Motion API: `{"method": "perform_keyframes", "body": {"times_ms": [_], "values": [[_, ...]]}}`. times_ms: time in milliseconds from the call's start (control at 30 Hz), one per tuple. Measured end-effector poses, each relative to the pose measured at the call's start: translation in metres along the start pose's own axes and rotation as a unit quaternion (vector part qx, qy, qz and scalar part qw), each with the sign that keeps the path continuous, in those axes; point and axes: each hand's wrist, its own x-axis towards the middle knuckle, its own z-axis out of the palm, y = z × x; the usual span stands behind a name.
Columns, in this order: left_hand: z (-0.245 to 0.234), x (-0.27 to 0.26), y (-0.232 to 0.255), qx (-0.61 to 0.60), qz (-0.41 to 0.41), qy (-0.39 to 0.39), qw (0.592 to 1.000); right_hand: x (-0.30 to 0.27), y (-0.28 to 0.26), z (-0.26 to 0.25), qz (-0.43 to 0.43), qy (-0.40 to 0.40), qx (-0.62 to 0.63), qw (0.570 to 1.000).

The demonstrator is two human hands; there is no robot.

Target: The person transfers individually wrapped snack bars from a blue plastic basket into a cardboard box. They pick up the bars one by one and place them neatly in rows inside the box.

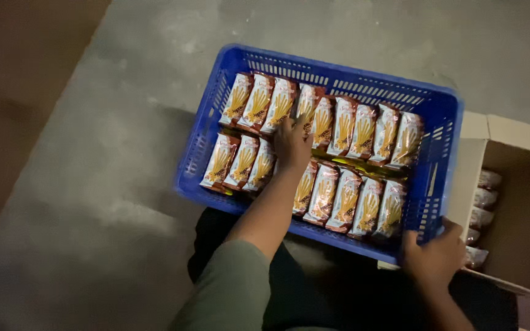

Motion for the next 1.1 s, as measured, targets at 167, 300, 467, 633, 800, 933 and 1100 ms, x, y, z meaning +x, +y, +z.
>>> {"method": "perform_keyframes", "body": {"times_ms": [167, 300, 467, 633, 800, 933, 1100], "values": [[-0.004, -0.001, 0.006, 0.062, -0.034, -0.055, 0.996, -0.004, 0.000, -0.003, -0.022, -0.008, 0.003, 1.000], [0.014, 0.003, -0.003, 0.098, -0.027, -0.025, 0.994, 0.000, 0.000, -0.002, -0.010, -0.001, -0.004, 1.000], [0.020, 0.008, -0.004, 0.182, -0.034, -0.111, 0.976, -0.001, -0.007, -0.008, -0.001, 0.000, 0.018, 1.000], [0.022, 0.007, -0.007, 0.196, -0.030, -0.145, 0.969, 0.001, 0.001, -0.003, 0.012, -0.016, 0.022, 1.000], [0.021, 0.006, -0.005, 0.214, -0.020, -0.111, 0.970, -0.001, -0.004, -0.006, 0.001, -0.012, 0.023, 1.000], [0.023, 0.007, -0.004, 0.198, -0.033, -0.125, 0.972, 0.000, -0.003, -0.006, 0.032, -0.024, 0.048, 0.998], [0.004, 0.014, 0.009, 0.134, -0.003, -0.104, 0.985, 0.001, -0.001, -0.001, -0.012, 0.009, 0.042, 0.999]]}}
